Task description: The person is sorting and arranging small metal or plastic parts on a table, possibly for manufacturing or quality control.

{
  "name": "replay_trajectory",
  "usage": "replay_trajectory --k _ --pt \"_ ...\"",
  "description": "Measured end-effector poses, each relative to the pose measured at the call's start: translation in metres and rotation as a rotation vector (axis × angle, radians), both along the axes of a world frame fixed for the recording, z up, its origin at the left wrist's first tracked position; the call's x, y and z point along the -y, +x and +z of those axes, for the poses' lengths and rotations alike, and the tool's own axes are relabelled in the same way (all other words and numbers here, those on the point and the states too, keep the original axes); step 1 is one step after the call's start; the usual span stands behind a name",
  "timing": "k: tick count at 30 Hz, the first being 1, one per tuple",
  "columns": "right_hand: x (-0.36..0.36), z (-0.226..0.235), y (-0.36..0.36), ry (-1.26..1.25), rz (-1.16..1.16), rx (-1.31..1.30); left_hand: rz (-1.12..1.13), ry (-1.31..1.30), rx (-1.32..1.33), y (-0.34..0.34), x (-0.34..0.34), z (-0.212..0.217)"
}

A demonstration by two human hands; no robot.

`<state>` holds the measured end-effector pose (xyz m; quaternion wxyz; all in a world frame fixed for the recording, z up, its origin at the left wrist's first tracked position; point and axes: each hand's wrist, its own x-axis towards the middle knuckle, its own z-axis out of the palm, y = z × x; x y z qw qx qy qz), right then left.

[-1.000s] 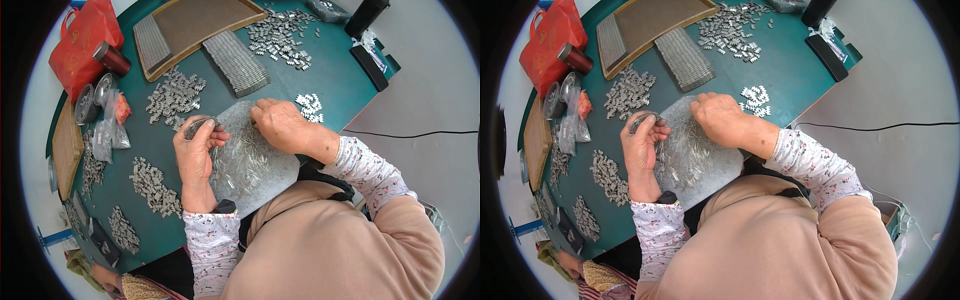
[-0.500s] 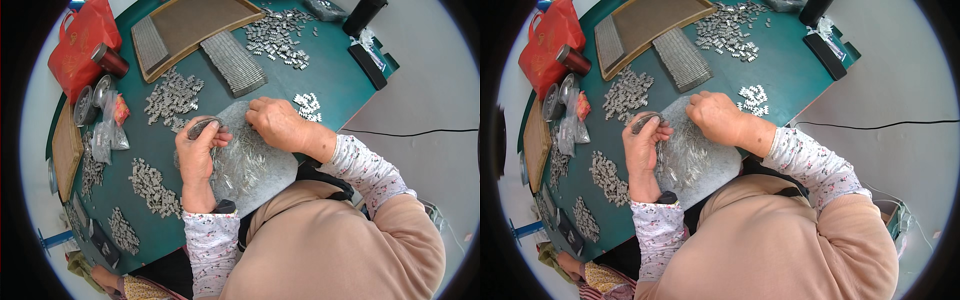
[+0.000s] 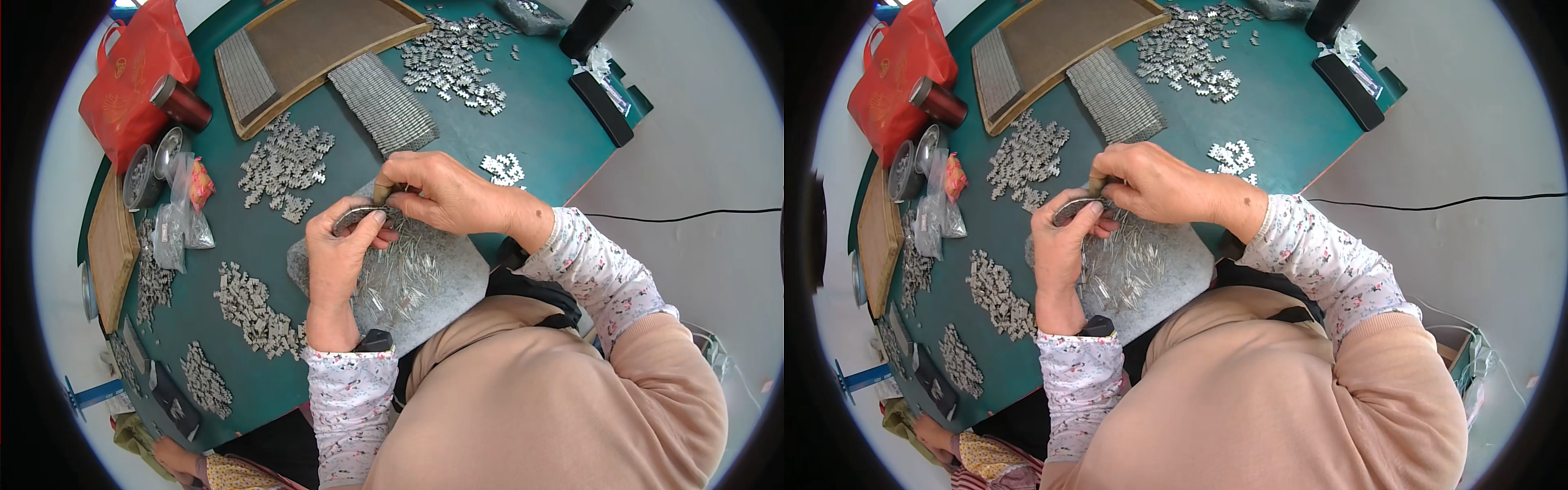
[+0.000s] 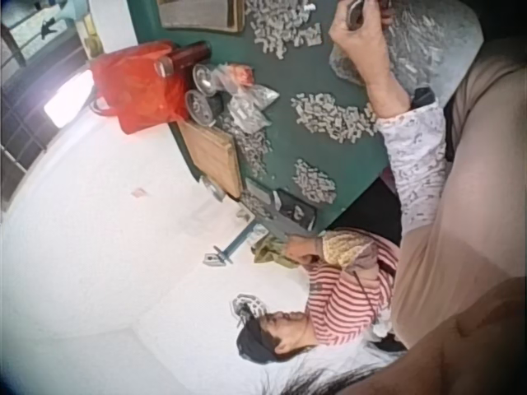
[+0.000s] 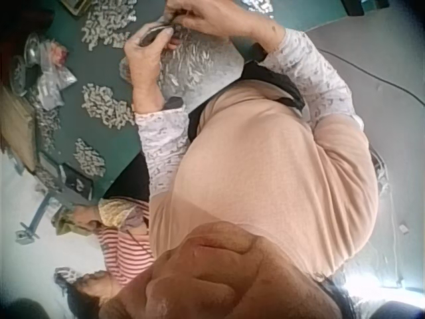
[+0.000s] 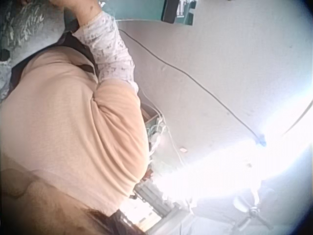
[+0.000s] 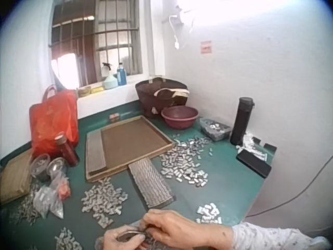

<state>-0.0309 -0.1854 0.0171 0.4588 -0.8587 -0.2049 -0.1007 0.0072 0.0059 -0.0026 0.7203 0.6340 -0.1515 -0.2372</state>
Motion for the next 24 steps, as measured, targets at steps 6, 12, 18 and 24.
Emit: replay_trajectory --k 6,12,18,24 --pt "0.000 0.002 0.005 0.110 0.038 -0.254 -0.009 0.013 0.025 -0.001 0.000 0.000" --pt "0.001 -0.001 0.004 0.244 0.032 -0.356 -0.015 0.013 0.023 -0.001 0.000 0.001" --pt "0.000 0.003 0.004 0.177 0.016 -0.329 -0.016 0.032 0.036 -0.003 0.000 0.001" --pt "-0.002 0.009 0.000 -0.075 0.020 -0.118 -0.009 0.067 0.075 -0.002 0.001 0.000"
